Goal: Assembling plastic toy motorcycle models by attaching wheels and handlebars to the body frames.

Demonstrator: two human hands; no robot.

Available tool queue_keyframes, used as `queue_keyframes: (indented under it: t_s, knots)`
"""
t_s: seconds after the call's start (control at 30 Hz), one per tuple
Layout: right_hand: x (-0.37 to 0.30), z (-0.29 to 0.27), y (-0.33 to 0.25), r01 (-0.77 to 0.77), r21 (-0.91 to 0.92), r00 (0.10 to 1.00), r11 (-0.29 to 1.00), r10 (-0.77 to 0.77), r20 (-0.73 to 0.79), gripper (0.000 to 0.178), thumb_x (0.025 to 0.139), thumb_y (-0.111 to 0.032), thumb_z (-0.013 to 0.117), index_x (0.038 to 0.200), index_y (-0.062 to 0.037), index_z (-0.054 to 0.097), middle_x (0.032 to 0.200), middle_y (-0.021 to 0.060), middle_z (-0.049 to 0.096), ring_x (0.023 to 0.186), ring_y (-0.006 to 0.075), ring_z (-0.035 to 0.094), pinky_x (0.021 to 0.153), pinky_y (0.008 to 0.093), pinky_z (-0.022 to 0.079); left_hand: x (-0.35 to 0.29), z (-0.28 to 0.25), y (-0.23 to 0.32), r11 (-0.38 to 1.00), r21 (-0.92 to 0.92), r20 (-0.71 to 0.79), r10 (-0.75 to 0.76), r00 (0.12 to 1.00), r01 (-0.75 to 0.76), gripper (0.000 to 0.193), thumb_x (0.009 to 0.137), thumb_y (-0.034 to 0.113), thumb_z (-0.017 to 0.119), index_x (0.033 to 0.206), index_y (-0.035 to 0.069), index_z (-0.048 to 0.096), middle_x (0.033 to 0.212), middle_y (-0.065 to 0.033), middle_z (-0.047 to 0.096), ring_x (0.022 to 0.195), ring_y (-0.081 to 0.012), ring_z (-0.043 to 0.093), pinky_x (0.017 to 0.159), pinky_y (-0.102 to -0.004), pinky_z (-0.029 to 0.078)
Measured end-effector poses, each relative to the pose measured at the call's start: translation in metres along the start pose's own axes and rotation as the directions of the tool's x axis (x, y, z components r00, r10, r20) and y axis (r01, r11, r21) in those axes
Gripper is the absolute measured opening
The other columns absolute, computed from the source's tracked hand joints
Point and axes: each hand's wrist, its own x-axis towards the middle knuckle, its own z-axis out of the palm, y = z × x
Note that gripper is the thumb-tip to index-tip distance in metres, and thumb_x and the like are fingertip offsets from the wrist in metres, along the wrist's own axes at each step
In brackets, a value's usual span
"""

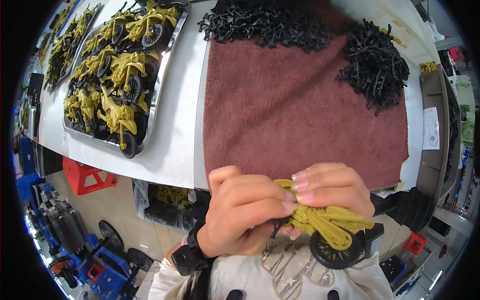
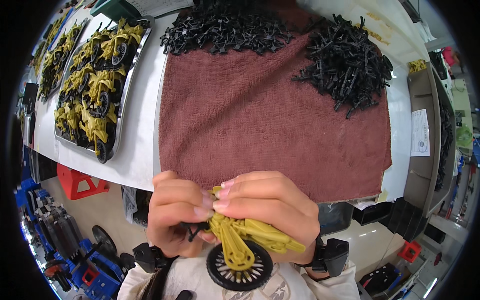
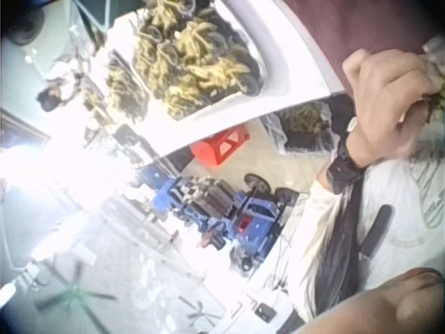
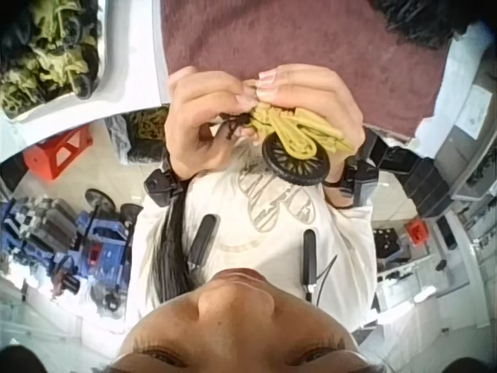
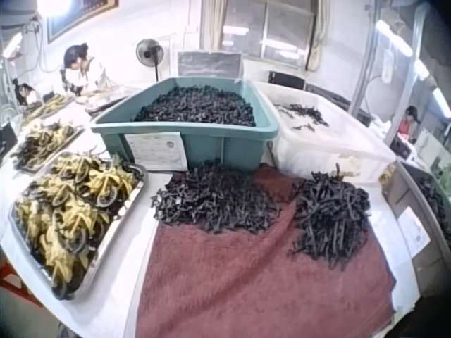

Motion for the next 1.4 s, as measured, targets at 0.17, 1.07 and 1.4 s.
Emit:
queue_keyframes:
  t_s: [0.17, 1.07, 1.4]
  knots:
    - [0.002, -0.006, 0.0, 0.001, 0.111, 0.999, 0.994, -0.007, 0.053, 0.037, 0.072, -0.008, 0.077, 0.107, -0.0049, 0.066, 0.107, 0.0114, 0.062, 0.101, 0.0292, 0.064, 0.088, 0.0382, 0.055, 0.002, -0.004, 0.009, 0.991, 0.111, 0.043, 0.067, 0.997, -0.071, 0.026, 0.066, 0.011, 0.077, 0.091, 0.014, 0.068, 0.091, 0.0026, 0.07, 0.076, -0.0108, 0.065, 0.071, -0.0272, 0.029]
    - [0.007, -0.002, 0.015, 0.1, 0.275, 0.993, 0.956, -0.112, 0.028, 0.032, 0.068, -0.01, 0.085, 0.093, -0.0006, 0.068, 0.096, 0.0129, 0.065, 0.089, 0.0255, 0.065, 0.079, 0.0383, 0.056, -0.018, -0.01, 0.024, 0.846, 0.516, 0.116, 0.086, 0.99, -0.134, 0.032, 0.078, 0.043, 0.074, 0.094, 0.02, 0.059, 0.09, 0.0068, 0.066, 0.08, -0.0118, 0.058, 0.091, -0.0347, 0.027]
    - [0.01, -0.009, 0.01, -0.032, 0.184, 0.999, 0.982, 0.039, -0.032, 0.033, 0.069, -0.007, 0.083, 0.098, -0.0026, 0.067, 0.1, 0.0122, 0.063, 0.092, 0.0244, 0.067, 0.083, 0.0344, 0.058, 0.006, -0.004, 0.01, 0.966, 0.255, 0.094, 0.028, 0.995, -0.051, 0.034, 0.069, 0.028, 0.079, 0.099, 0.013, 0.07, 0.1, 0.0029, 0.069, 0.086, -0.0137, 0.06, 0.082, -0.0329, 0.029]
